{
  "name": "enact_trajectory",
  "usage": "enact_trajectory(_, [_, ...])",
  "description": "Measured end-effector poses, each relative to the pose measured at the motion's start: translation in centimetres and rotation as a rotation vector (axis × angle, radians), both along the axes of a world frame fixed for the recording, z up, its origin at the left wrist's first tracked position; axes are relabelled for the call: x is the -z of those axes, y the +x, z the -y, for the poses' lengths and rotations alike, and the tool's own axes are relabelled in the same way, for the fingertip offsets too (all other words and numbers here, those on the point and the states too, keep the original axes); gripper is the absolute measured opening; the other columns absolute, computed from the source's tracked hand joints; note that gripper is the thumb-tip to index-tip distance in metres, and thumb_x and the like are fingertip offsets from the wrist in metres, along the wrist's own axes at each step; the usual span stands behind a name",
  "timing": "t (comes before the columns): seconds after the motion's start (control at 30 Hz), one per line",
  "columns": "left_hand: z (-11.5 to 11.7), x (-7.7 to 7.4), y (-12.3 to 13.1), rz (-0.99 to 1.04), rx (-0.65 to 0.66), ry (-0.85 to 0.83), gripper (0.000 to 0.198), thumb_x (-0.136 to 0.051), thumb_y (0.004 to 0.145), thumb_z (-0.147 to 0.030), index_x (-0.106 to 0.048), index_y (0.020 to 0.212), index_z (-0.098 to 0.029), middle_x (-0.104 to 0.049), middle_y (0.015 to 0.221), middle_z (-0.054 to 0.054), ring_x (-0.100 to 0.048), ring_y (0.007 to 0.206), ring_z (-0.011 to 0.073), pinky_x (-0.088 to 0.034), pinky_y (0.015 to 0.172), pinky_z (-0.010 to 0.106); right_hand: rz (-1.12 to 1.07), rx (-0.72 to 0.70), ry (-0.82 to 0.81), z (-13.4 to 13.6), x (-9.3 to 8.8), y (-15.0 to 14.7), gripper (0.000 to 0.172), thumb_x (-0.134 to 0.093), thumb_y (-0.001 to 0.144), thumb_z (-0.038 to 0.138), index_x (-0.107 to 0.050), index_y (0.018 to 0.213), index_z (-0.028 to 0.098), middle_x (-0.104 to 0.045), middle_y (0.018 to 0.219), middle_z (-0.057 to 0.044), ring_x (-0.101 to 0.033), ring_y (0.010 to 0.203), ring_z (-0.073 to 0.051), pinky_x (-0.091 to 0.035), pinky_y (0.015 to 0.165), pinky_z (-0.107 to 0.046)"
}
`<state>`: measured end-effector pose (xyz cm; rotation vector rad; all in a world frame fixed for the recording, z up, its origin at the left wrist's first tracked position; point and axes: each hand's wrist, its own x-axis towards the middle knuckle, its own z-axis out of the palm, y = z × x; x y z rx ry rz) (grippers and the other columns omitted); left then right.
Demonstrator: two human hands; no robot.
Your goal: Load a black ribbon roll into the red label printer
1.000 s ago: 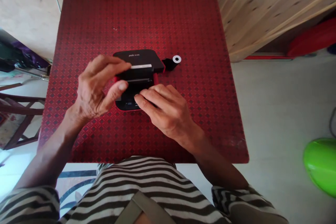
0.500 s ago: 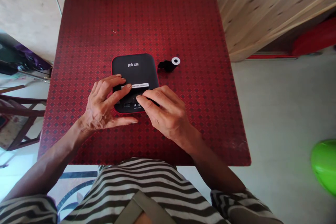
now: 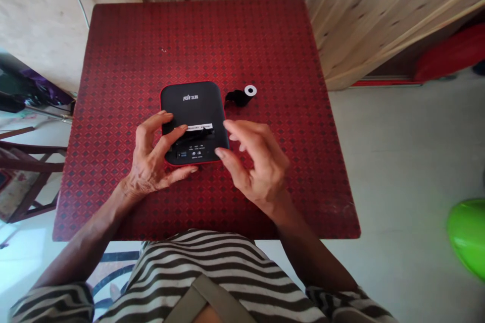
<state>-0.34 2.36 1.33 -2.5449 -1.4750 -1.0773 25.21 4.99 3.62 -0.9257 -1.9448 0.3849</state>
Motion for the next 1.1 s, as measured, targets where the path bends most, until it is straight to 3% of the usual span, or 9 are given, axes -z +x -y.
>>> enact_trajectory(0.1, [1.4, 0.7, 0.4, 0.086, -0.131, -0.008, 0.094, -0.082, 0.082, -0.07, -0.045, 0.158, -0.028, -0.044, 0.156, 0.016, -0.053, 0.143, 0.0361, -0.055, 0.115, 0.057, -0.099, 0.087, -0.238, 1.1, 1.8, 0.9, 0.037, -0.058, 0.108, 0.041, -0.062, 0.142, 0.024, -0.076, 0.124, -0.011, -0.077, 0.1, -0.022, -0.067, 0.083, -0.039])
enact_trajectory(0.2, [2.5, 1.1, 0.5, 0.105, -0.174, 0.014, 0.09, -0.086, 0.084, -0.057, -0.044, 0.157, -0.027, -0.052, 0.15, 0.016, -0.059, 0.136, 0.0339, -0.059, 0.109, 0.054, -0.101, 0.045, -0.372, 2.4, 4.1, 0.7, 0.049, -0.045, 0.111, 0.054, -0.06, 0.145, 0.021, -0.076, 0.125, -0.013, -0.078, 0.1, -0.023, -0.068, 0.088, -0.042])
enact_trajectory(0.3, [3.2, 1.2, 0.4, 0.101, -0.148, 0.076, 0.077, -0.088, 0.086, -0.036, -0.05, 0.152, -0.024, -0.062, 0.14, 0.014, -0.067, 0.127, 0.0297, -0.062, 0.103, 0.046, -0.057, 0.01, -0.342, 3.7, 5.7, -0.3, 0.054, -0.044, 0.11, 0.057, -0.054, 0.151, 0.022, -0.071, 0.139, -0.017, -0.073, 0.122, -0.029, -0.066, 0.099, -0.048])
enact_trajectory(0.4, [3.3, 1.4, 0.2, 0.078, -0.127, 0.113, 0.072, -0.088, 0.086, -0.03, -0.052, 0.148, -0.024, -0.065, 0.139, 0.013, -0.071, 0.122, 0.027, -0.065, 0.1, 0.041, 0.038, 0.065, -0.266, 4.4, 6.7, -1.1, 0.056, -0.053, 0.109, 0.048, -0.046, 0.158, 0.021, -0.066, 0.146, -0.019, -0.068, 0.133, -0.032, -0.063, 0.106, -0.053])
enact_trajectory(0.6, [2.9, 1.9, -0.4, 0.042, -0.112, 0.135, 0.072, -0.086, 0.089, -0.036, -0.05, 0.15, -0.025, -0.069, 0.135, 0.01, -0.073, 0.12, 0.0254, -0.066, 0.099, 0.038, 0.092, 0.125, -0.198, 4.5, 7.5, -1.5, 0.058, -0.059, 0.107, 0.043, -0.042, 0.159, 0.02, -0.069, 0.141, -0.02, -0.071, 0.127, -0.031, -0.064, 0.103, -0.052])
enact_trajectory(1.1, [2.7, 1.6, -0.8, 0.065, -0.059, 0.109, 0.072, -0.089, 0.086, -0.034, -0.055, 0.148, -0.022, -0.07, 0.134, 0.013, -0.074, 0.118, 0.0252, -0.067, 0.095, 0.035, 0.04, 0.141, -0.114, 4.2, 7.3, -1.7, 0.054, -0.073, 0.1, 0.041, -0.055, 0.145, 0.017, -0.075, 0.13, -0.02, -0.076, 0.116, -0.03, -0.067, 0.096, -0.047])
